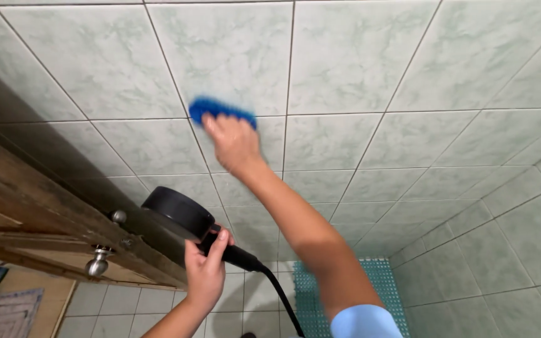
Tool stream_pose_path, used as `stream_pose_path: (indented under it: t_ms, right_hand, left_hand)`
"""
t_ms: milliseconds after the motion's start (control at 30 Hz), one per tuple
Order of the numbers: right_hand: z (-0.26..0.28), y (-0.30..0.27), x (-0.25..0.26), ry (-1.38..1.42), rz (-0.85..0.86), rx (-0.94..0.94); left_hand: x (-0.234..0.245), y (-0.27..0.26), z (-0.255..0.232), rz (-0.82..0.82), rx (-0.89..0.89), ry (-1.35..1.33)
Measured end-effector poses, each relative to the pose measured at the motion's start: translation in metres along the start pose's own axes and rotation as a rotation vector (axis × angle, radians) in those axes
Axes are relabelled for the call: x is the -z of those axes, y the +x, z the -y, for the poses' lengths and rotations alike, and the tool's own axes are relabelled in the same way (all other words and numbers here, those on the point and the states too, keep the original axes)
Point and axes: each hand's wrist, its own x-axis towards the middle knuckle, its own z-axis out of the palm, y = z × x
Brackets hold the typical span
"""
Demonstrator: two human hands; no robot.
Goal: Scrub the bathroom wall tiles using a blue sponge while holding a shower head.
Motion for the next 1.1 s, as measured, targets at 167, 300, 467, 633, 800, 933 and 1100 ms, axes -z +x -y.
stream_pose_path:
  t_ms: [167,300,467,633,800,933,1100]
  right_hand:
    - [-0.038,-0.053,0.01,0.031,0.172,0.084]
    - [-0.078,-0.035,0.061,0.004,0.033,0.01]
    - [-0.124,-0.027,0.109,-0.047,-0.277,-0.244]
    - [-0.133,-0.087,0.067,0.036,-0.249,-0.497]
    - [-0.086,-0.121,0.056,0.093,0.157,-0.16]
    - [-0.129,-0.145,0.057,0.049,0.095,-0.249]
    - [-0.209,-0.152,0.12,-0.013,-0.46,-0.723]
  left_hand:
    - [-0.007,0.006,0.005,0.016,0.029,0.012]
    - [-0.017,0.009,0.008,0.013,0.057,0.063]
    - [-0.024,0.004,0.017,0.052,0.049,0.058]
    - [-0.025,0.001,0.023,0.073,0.071,0.086]
    - [-0.028,-0.002,0.024,0.105,0.122,0.136]
    - [-0.029,-0.004,0.021,0.117,0.135,0.098]
    - [-0.028,-0.002,0.024,0.09,0.12,0.125]
